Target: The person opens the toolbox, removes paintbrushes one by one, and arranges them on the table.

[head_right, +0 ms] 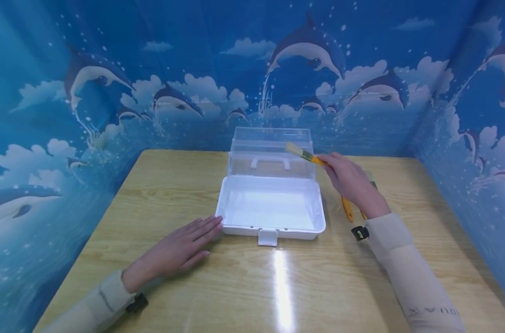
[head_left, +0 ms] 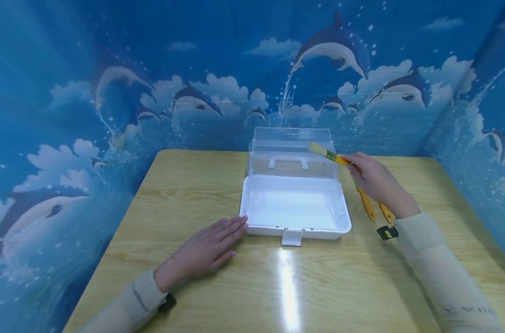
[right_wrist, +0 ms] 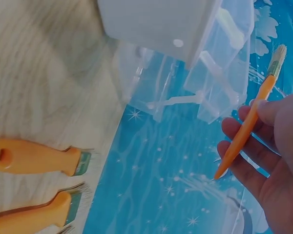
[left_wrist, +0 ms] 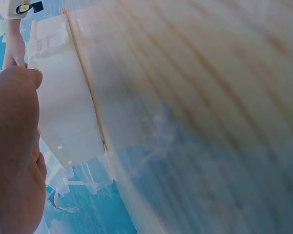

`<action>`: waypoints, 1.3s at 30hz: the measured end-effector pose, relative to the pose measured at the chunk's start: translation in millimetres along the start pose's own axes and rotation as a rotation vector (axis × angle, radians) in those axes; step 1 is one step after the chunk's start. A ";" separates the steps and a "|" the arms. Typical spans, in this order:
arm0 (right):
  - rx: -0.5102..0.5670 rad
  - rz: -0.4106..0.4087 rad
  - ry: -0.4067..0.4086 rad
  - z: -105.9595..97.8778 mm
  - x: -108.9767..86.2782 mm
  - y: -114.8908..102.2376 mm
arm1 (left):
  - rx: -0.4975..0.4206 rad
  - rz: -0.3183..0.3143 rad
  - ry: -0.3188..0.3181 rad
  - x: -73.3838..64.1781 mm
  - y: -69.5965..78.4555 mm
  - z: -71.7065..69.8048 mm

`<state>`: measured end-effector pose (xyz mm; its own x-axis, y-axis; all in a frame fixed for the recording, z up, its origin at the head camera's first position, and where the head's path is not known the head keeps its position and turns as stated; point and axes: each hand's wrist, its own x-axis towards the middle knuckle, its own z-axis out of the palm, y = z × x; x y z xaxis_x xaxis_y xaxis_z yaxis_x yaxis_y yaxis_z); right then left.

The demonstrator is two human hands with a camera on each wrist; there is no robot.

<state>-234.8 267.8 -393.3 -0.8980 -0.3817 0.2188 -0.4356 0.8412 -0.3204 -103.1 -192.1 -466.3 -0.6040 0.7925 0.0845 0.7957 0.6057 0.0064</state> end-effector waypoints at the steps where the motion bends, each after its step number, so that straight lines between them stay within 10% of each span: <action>1: 0.000 0.004 -0.001 0.5 -0.7 1.0 | 0.003 -0.004 -0.006 -0.1 -0.2 0.2; 39: 0.023 -0.031 0.106 14.5 -32.9 35.3 | -0.027 -0.005 0.001 -0.6 0.8 -1.3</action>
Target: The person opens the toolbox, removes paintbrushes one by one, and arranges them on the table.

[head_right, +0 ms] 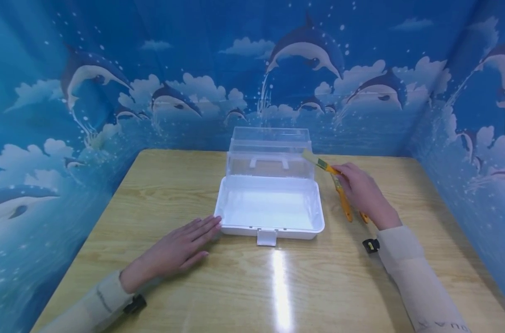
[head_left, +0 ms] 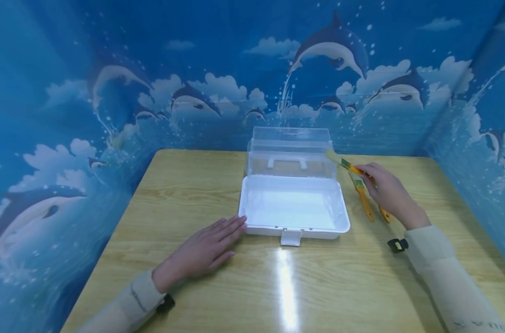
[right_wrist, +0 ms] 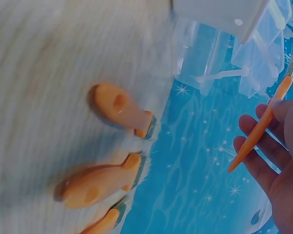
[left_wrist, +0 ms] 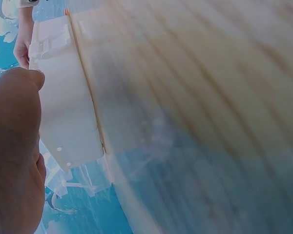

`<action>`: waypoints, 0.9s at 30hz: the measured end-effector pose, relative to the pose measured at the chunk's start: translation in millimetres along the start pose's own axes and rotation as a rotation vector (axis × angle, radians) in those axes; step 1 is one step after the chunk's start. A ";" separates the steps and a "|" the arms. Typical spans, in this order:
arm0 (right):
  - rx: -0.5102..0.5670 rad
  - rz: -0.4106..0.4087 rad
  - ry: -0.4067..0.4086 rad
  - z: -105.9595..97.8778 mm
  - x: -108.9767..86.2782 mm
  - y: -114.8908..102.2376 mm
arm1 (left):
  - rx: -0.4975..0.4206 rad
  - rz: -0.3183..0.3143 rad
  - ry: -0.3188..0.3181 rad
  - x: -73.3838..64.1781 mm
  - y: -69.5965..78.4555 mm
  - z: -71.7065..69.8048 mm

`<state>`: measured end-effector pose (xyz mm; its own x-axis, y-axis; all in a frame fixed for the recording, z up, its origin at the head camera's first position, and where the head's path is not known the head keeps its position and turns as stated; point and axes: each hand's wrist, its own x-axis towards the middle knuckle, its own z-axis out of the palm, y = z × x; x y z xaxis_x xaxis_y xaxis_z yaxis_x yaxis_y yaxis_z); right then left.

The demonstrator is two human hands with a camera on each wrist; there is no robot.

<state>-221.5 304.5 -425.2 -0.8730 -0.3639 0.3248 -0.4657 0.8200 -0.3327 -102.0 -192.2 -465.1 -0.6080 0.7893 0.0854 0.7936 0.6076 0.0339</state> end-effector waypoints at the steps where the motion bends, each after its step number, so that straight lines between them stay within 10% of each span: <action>1: -0.002 0.001 0.003 0.3 -1.2 0.6 | 0.001 0.000 -0.001 0.0 0.1 0.1; 27: -0.047 0.031 0.013 1.2 -26.6 22.8 | 0.017 0.011 0.004 0.3 0.0 2.1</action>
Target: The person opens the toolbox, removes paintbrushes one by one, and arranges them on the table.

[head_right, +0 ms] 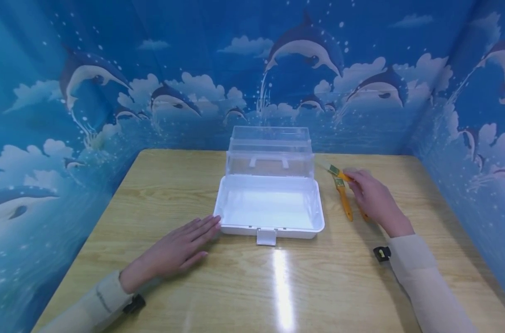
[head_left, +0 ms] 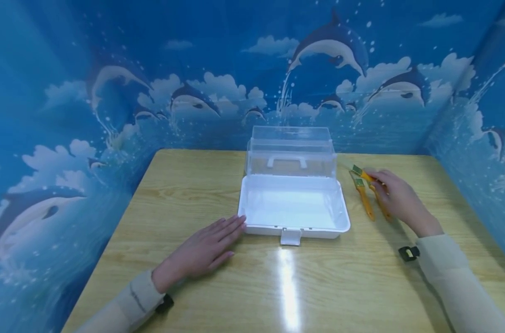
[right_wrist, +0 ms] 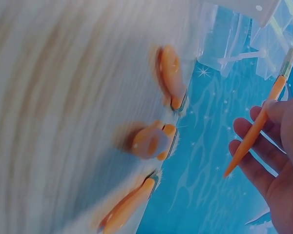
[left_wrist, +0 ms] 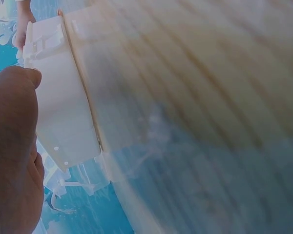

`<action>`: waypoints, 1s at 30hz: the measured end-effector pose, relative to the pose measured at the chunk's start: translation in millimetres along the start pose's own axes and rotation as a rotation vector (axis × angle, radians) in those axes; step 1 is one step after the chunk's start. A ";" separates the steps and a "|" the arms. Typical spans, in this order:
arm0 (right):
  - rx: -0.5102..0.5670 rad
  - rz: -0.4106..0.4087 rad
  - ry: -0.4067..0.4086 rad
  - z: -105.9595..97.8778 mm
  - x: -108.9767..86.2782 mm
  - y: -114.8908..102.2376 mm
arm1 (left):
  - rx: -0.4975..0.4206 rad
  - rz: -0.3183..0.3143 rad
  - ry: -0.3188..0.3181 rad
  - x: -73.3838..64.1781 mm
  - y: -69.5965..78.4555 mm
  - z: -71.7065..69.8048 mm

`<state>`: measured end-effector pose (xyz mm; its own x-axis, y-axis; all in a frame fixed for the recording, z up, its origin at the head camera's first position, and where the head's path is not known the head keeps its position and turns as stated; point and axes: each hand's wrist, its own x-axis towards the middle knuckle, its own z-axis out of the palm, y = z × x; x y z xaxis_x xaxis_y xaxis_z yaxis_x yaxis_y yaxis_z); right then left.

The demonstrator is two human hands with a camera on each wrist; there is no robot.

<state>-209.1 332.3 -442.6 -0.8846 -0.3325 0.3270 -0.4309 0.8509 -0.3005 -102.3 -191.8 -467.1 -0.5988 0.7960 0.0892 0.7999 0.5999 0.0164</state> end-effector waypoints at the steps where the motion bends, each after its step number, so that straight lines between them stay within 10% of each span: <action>1: -0.003 0.006 -0.003 -0.3 -0.6 0.5 | -0.001 0.000 0.000 -0.3 0.0 -0.3; 30: -0.019 0.072 -0.003 -8.3 -21.2 27.1 | 0.001 -0.003 -0.001 0.6 -0.1 -1.9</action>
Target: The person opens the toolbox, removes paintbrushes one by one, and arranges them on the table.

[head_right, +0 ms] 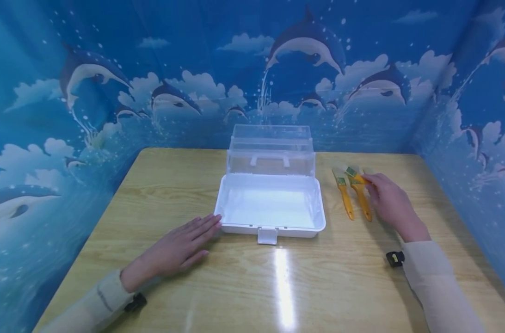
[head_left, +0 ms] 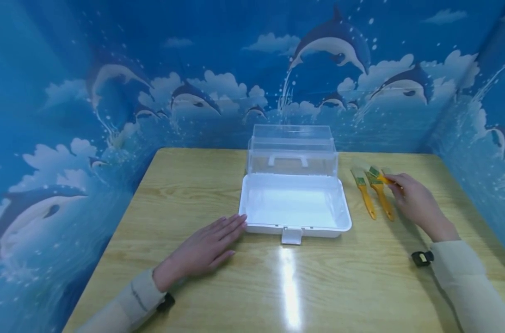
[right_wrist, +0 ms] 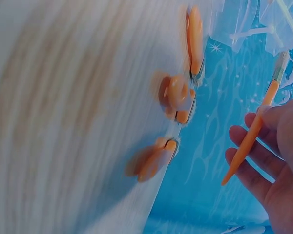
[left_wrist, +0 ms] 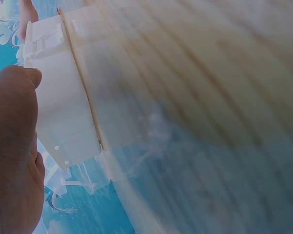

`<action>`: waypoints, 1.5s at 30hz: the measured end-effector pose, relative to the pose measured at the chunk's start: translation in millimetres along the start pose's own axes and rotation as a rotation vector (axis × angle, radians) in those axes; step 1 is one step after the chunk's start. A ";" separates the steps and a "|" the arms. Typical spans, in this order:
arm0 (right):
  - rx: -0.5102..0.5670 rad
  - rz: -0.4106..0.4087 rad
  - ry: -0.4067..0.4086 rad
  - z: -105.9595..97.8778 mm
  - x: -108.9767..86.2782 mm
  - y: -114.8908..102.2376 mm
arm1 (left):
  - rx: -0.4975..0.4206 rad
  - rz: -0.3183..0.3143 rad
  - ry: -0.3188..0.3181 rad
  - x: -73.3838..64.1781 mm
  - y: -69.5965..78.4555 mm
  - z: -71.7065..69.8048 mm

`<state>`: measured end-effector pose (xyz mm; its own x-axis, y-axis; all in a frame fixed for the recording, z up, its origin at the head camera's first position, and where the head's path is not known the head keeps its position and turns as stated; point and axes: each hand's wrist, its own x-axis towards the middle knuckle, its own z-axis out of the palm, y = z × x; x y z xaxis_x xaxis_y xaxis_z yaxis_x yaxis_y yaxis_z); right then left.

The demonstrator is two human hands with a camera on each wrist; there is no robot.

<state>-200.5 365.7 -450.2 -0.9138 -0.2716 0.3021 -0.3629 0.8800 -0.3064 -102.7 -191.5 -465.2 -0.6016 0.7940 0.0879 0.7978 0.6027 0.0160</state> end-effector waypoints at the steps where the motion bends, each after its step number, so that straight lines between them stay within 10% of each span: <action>1: -0.001 0.005 0.002 -0.7 -0.5 1.1 | -0.001 -0.002 -0.003 0.0 -0.2 -0.2; 45: 0.045 0.258 -0.135 -15.1 -16.1 42.8 | -0.012 0.007 0.014 -1.1 -0.5 2.5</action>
<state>-198.5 413.7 -454.6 -0.9918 -0.0934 0.0877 -0.1208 0.9094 -0.3979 -102.6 -192.5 -467.8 -0.5953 0.7970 0.1023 0.8025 0.5959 0.0276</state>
